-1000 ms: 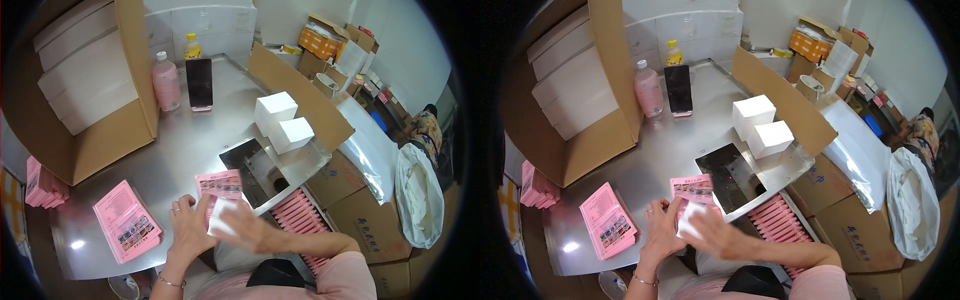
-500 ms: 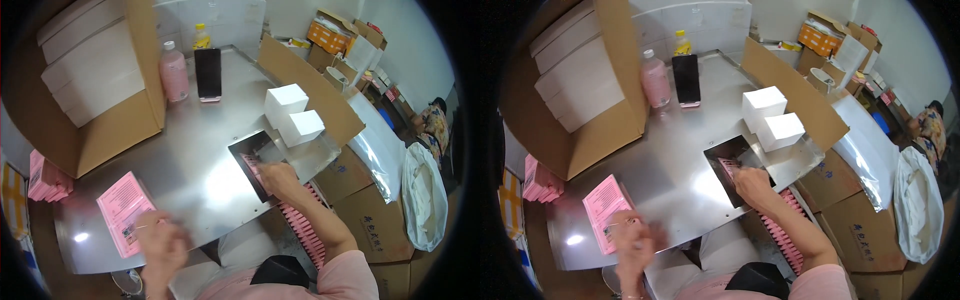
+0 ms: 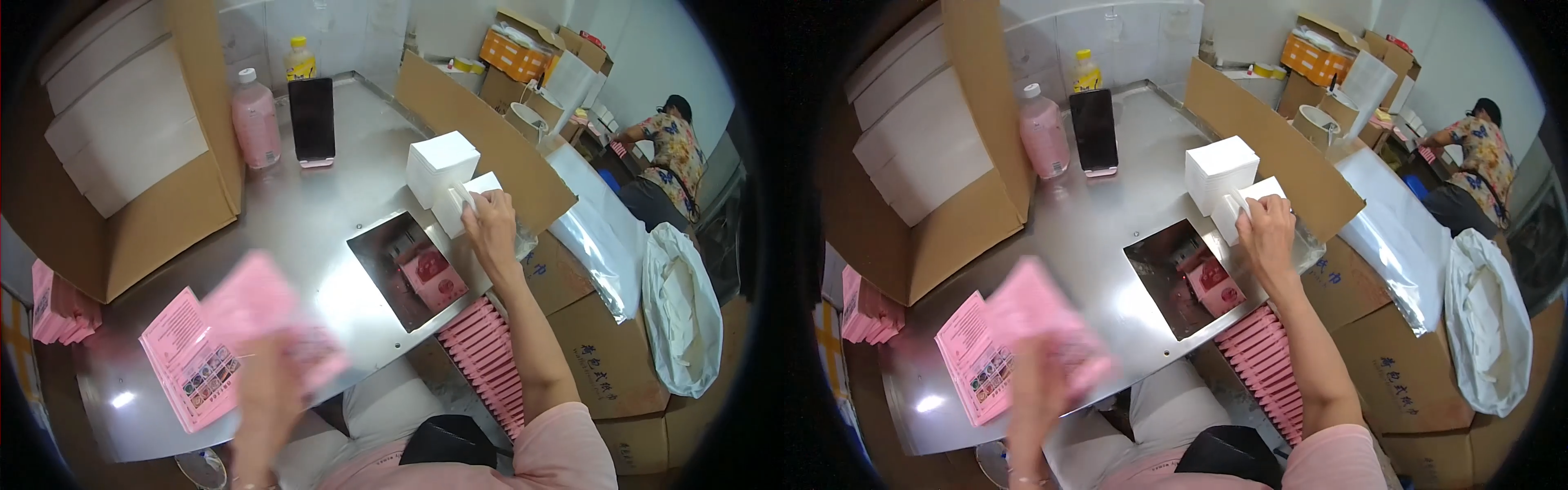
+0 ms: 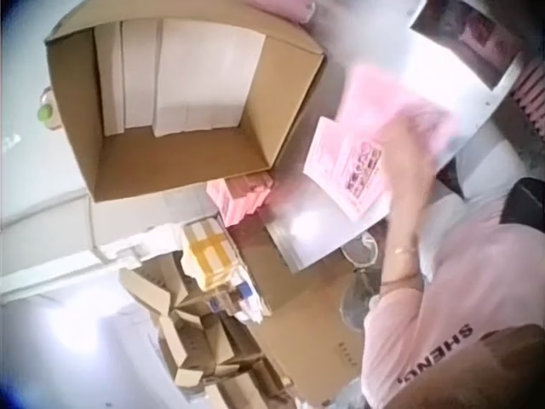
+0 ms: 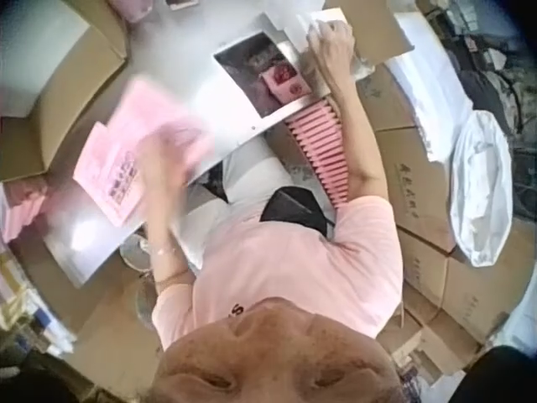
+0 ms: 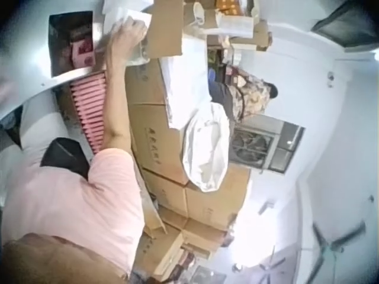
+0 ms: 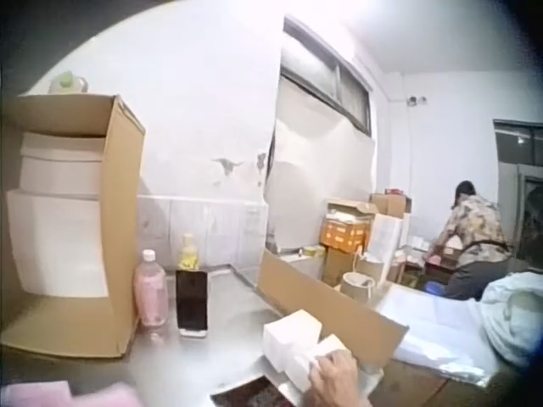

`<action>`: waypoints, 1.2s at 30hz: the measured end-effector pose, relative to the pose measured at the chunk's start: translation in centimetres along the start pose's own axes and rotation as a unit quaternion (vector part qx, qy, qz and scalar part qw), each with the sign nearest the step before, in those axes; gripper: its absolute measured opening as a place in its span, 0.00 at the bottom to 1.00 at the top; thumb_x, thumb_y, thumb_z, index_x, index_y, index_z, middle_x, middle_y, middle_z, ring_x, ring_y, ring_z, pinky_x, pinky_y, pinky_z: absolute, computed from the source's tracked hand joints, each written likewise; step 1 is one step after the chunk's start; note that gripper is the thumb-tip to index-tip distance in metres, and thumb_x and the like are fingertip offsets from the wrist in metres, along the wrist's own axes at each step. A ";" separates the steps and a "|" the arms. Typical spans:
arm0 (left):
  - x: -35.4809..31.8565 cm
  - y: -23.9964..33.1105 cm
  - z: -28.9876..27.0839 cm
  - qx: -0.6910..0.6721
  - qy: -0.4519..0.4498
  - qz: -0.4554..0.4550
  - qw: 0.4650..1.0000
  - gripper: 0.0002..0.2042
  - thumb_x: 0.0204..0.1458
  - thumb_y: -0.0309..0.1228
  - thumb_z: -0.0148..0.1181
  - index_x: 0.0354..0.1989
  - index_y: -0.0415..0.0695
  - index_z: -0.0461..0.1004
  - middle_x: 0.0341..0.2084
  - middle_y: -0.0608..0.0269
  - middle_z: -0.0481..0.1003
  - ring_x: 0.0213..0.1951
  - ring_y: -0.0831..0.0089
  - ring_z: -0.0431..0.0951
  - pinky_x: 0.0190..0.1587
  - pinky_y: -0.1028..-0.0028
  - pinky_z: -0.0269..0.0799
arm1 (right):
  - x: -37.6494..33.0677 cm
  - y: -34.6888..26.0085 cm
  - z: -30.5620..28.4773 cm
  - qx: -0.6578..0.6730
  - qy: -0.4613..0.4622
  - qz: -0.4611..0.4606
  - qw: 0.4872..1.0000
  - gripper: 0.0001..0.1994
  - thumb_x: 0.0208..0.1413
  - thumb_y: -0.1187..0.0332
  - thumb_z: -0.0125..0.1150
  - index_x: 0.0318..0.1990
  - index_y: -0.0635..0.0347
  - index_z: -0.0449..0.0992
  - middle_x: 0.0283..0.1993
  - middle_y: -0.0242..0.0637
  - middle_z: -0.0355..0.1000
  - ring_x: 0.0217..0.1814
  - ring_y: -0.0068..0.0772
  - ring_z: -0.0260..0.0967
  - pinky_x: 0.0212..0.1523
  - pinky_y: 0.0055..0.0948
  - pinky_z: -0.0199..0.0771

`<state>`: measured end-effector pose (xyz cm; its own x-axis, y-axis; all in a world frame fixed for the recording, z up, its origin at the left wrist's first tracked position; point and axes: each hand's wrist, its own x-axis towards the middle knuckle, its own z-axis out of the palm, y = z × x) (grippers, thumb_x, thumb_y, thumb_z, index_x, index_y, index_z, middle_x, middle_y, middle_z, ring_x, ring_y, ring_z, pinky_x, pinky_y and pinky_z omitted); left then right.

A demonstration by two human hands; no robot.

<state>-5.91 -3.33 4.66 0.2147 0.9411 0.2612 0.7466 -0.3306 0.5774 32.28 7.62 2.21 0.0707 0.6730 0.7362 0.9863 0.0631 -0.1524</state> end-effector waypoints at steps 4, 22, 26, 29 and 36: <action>1.5 1.8 7.5 -0.017 -0.019 0.212 0.977 0.11 0.48 0.21 0.61 0.41 0.40 0.72 0.34 0.50 0.70 0.40 0.51 0.72 0.43 0.57 0.67 | 0.3 0.2 -0.5 0.006 -0.014 0.023 1.000 0.13 0.53 0.68 0.61 0.44 0.61 0.82 0.38 0.45 0.71 0.44 0.46 0.67 0.45 0.43 0.67; 1.4 1.2 6.8 -0.085 -0.013 0.213 0.973 0.12 0.44 0.19 0.62 0.39 0.38 0.72 0.42 0.50 0.68 0.45 0.52 0.69 0.47 0.58 0.65 | -2.2 -7.8 -2.6 0.044 -0.057 -0.118 0.990 0.23 0.51 0.81 0.55 0.57 0.59 0.75 0.61 0.47 0.70 0.67 0.54 0.65 0.66 0.50 0.64; 1.3 0.8 6.2 -0.064 -0.022 0.204 0.977 0.14 0.43 0.19 0.61 0.41 0.37 0.71 0.46 0.49 0.68 0.49 0.51 0.68 0.50 0.57 0.65 | 1.7 -3.8 -5.6 0.007 0.119 -0.079 0.990 0.26 0.46 0.84 0.54 0.56 0.57 0.78 0.55 0.45 0.73 0.60 0.52 0.69 0.62 0.47 0.66; 1.2 0.9 6.2 -0.046 -0.027 0.196 0.979 0.14 0.43 0.20 0.61 0.41 0.37 0.71 0.46 0.48 0.68 0.49 0.50 0.67 0.51 0.56 0.65 | 2.7 -2.0 -5.1 -0.055 0.140 -0.031 0.988 0.25 0.44 0.83 0.56 0.53 0.56 0.80 0.49 0.43 0.74 0.54 0.49 0.69 0.57 0.45 0.67; 1.0 0.9 6.6 -0.008 -0.023 0.209 0.978 0.13 0.44 0.24 0.62 0.40 0.39 0.72 0.48 0.51 0.67 0.50 0.52 0.67 0.49 0.58 0.63 | -0.1 -1.4 -0.1 -0.019 0.037 -0.003 0.999 0.16 0.50 0.69 0.64 0.48 0.60 0.81 0.43 0.44 0.73 0.47 0.46 0.69 0.48 0.43 0.68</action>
<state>-0.82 -2.19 0.36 0.5271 0.7261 0.4415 0.5774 -0.6872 0.4409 30.88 7.39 2.36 0.0739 0.6168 0.7836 0.9915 0.0386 -0.1239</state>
